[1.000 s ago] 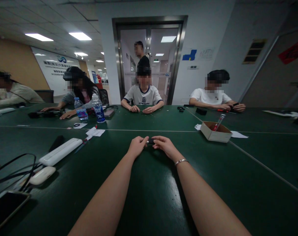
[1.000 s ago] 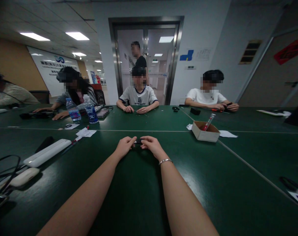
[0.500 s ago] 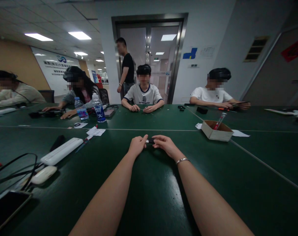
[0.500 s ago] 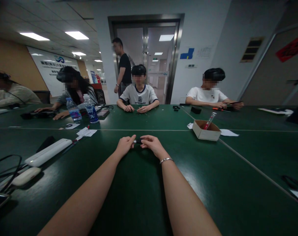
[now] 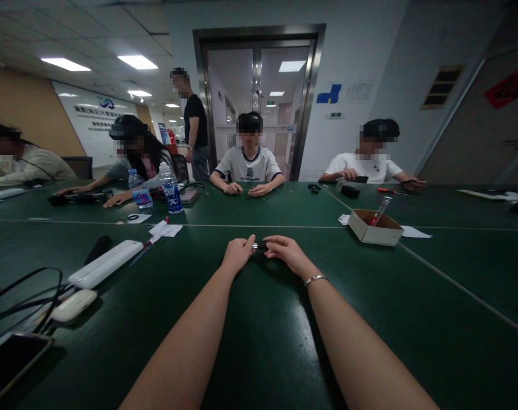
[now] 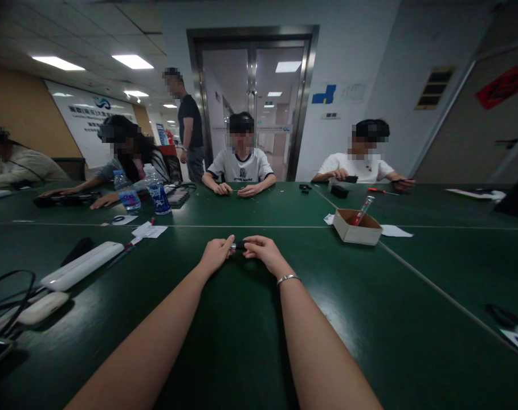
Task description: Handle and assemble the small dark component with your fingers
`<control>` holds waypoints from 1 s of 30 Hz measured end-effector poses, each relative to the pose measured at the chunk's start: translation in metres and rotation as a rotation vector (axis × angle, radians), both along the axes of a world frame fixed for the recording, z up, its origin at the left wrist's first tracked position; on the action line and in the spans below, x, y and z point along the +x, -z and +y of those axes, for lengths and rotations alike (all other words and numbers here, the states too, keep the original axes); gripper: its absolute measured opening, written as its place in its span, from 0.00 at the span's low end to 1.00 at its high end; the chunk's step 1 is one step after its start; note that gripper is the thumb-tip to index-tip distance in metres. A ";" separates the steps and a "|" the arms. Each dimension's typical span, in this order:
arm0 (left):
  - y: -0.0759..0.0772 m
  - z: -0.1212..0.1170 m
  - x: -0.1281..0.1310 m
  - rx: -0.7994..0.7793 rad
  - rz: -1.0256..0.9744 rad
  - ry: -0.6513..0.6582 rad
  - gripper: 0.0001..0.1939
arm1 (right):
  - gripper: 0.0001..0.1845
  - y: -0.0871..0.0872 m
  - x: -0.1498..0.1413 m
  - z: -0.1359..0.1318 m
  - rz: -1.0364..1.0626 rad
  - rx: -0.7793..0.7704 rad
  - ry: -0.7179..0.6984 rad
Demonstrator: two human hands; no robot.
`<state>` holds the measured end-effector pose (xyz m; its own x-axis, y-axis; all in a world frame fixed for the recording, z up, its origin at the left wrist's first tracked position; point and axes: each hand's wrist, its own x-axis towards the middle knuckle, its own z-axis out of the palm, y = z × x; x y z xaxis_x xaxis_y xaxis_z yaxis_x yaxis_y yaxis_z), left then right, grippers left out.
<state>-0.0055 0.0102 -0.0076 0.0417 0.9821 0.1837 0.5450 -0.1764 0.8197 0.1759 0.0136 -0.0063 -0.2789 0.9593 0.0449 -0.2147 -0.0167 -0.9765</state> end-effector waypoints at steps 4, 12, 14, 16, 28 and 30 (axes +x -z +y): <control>0.009 0.004 0.000 0.034 -0.062 0.033 0.28 | 0.10 0.001 -0.001 0.001 -0.001 -0.021 0.034; 0.007 0.002 0.000 0.042 -0.304 0.087 0.21 | 0.13 0.002 -0.001 0.001 -0.041 0.014 0.015; 0.007 0.002 0.000 0.048 -0.329 0.079 0.19 | 0.12 0.003 -0.002 0.002 -0.118 0.071 -0.019; 0.007 0.001 0.000 0.045 -0.310 0.090 0.18 | 0.09 0.005 -0.004 0.003 -0.234 0.146 -0.028; 0.009 -0.011 0.005 -0.036 -0.315 0.149 0.08 | 0.14 0.003 -0.022 -0.007 -0.090 0.065 -0.055; 0.006 -0.017 0.003 -0.044 -0.294 0.173 0.09 | 0.15 0.002 -0.026 -0.009 -0.119 0.097 -0.050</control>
